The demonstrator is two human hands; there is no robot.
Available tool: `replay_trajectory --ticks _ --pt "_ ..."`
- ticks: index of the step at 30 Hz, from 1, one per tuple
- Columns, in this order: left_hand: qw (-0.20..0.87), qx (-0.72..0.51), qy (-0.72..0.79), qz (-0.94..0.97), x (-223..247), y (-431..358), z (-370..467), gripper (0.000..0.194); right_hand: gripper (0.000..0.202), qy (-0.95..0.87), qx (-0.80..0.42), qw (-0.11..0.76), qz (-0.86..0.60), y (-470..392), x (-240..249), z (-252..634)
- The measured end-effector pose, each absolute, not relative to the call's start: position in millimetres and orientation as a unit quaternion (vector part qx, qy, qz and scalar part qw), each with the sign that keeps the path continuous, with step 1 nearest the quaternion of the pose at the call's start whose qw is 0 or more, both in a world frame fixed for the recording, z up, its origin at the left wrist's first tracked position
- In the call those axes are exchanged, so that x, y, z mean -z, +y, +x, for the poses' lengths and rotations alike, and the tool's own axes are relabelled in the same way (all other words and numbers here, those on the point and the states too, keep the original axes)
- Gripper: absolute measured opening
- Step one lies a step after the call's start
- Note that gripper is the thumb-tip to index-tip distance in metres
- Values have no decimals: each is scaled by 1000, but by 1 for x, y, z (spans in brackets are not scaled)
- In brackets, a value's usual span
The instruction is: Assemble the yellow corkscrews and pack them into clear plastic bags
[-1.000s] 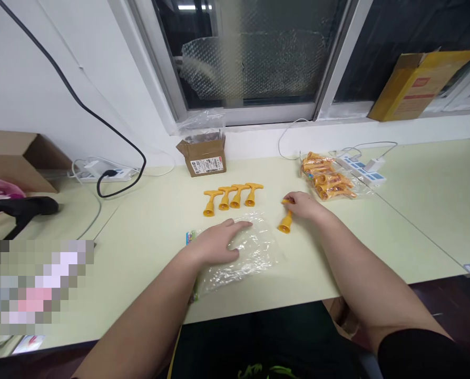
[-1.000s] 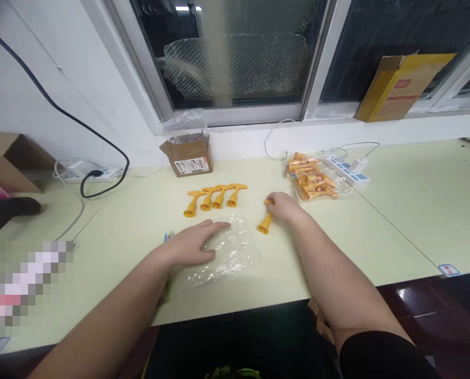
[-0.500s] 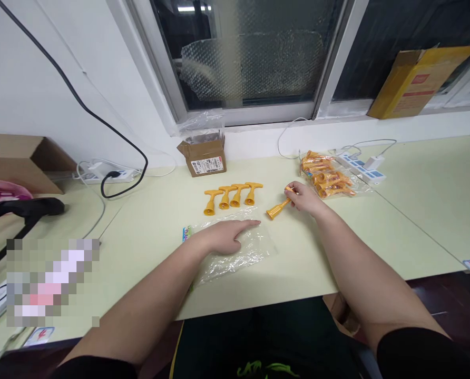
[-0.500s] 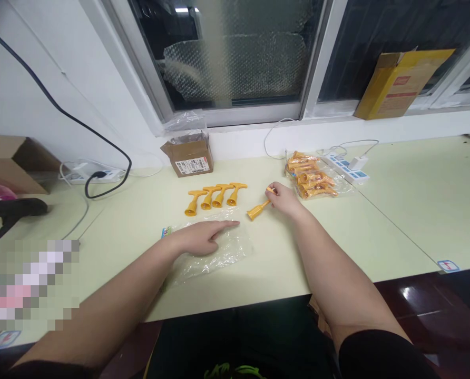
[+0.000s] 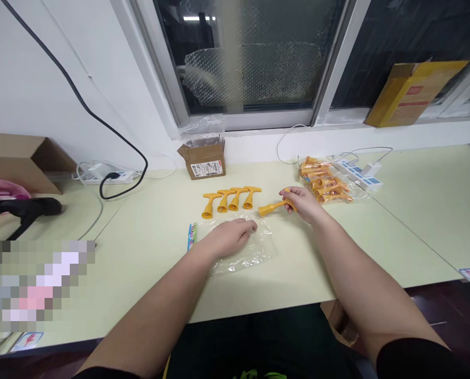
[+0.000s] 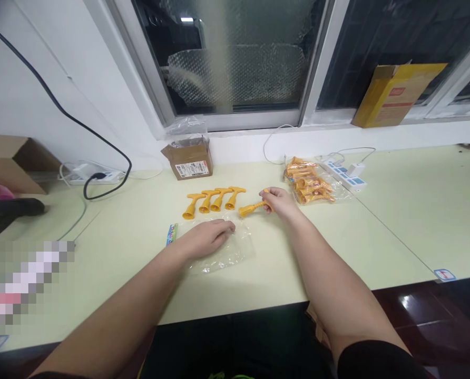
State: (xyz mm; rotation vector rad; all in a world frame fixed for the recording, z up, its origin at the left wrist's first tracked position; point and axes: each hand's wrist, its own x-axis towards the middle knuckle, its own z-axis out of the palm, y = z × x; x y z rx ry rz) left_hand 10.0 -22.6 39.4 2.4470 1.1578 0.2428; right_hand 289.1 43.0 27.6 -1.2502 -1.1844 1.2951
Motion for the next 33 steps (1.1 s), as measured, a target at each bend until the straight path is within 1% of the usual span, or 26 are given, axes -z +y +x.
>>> replay_trajectory --ticks 2,6,7,8,12,14,18,21,23,25,28,33 --pt "218 -104 417 876 -38 -24 8 28 29 -475 -524 491 -508 41 -33 288" --pt "233 -114 406 876 -36 -23 5 26 25 -436 -488 575 -491 37 -45 294" --pt "234 -116 405 876 -35 -23 5 26 24 -435 -498 574 -483 36 -47 296" --pt "234 -119 405 876 -35 -23 5 26 24 -442 -517 558 -475 35 -48 297" --pt "240 -142 410 868 -33 -23 5 23 27 -515 -585 430 -455 28 -44 293" --pt "238 -158 402 870 -33 -23 6 23 28 -527 -610 395 -441 27 -39 287" --pt "217 -196 392 872 -33 -21 7 22 25 -472 -670 380 -429 30 -31 280" --pt "202 -226 380 874 -32 -18 8 23 20 -423 -694 387 -435 32 -29 280" --pt "194 -232 371 878 -29 -16 8 23 25 -402 -699 399 -436 31 -29 279" --pt "184 -233 376 878 -27 -14 9 23 36 -393 -709 404 -423 27 -30 276" --pt "168 -240 408 865 -23 -13 11 23 47 -399 -733 383 -396 21 -30 269" --pt "164 -262 410 858 -23 -17 12 24 46 -433 -728 351 -400 19 -30 268"
